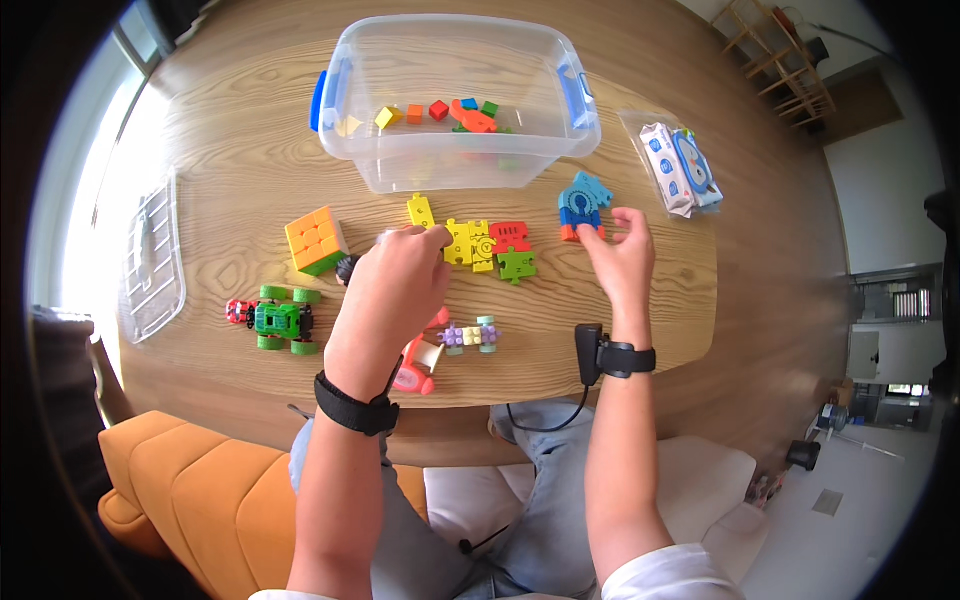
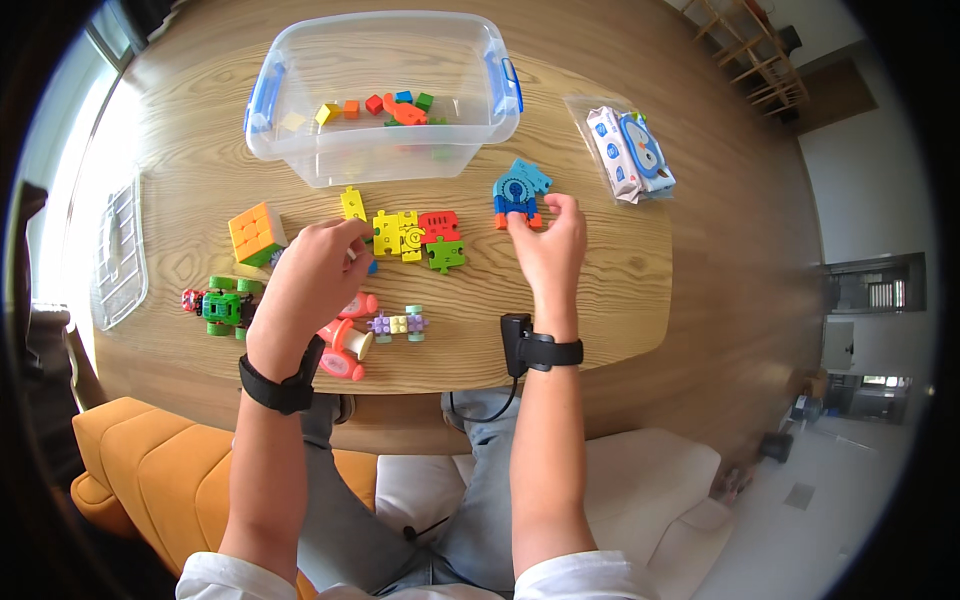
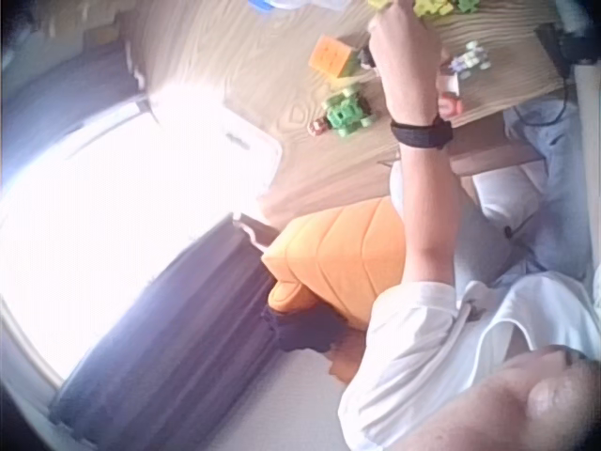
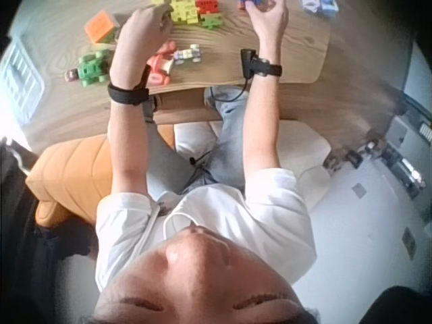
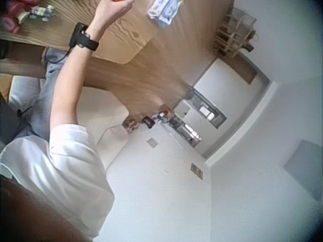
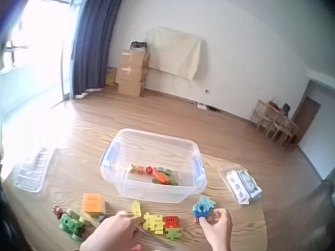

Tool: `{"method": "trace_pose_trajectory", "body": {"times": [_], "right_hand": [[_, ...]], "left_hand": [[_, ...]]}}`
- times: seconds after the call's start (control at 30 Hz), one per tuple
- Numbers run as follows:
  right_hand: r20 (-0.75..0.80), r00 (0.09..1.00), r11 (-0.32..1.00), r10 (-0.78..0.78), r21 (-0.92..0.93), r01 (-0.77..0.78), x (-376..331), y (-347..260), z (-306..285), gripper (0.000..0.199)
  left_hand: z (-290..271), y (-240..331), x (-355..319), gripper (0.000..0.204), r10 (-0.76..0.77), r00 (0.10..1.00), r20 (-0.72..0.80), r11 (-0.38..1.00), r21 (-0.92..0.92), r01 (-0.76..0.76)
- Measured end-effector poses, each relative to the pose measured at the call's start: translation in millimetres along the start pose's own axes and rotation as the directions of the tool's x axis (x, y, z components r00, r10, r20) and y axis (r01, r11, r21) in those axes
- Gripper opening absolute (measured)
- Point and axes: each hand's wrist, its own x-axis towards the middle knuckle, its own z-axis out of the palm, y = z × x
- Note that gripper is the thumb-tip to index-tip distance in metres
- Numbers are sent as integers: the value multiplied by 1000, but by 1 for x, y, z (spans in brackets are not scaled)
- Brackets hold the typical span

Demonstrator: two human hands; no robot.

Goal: The person assembles colorful interlocking puzzle pieces on a wooden table, then transfers the assembled pieces and remaining blocks into a clear plastic container.

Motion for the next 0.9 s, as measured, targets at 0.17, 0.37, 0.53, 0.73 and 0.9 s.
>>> {"method": "trace_pose_trajectory", "body": {"times": [0.17,0.37,0.53,0.73,0.9], "right_hand": [[41,999,997,15,-73,-12,-8,-8,15,74],[53,997,981,47,-189,-36,-6,0,24,90],[25,998,990,66,-129,-62,1,-1,24,84],[-145,969,977,-202,-104,188,33,34,24,20],[20,966,965,-258,-35,258,40,44,18,29]], "left_hand": [[2,-1,2,22,13,1000,11,1000,3,-14],[4,2,3,21,34,999,-4,999,27,-34],[2,0,1,20,-4,1000,10,1000,7,4],[3,-2,-1,19,8,1000,-2,1000,-6,-8],[1,-4,-2,20,0,1000,2,1000,4,0]]}}
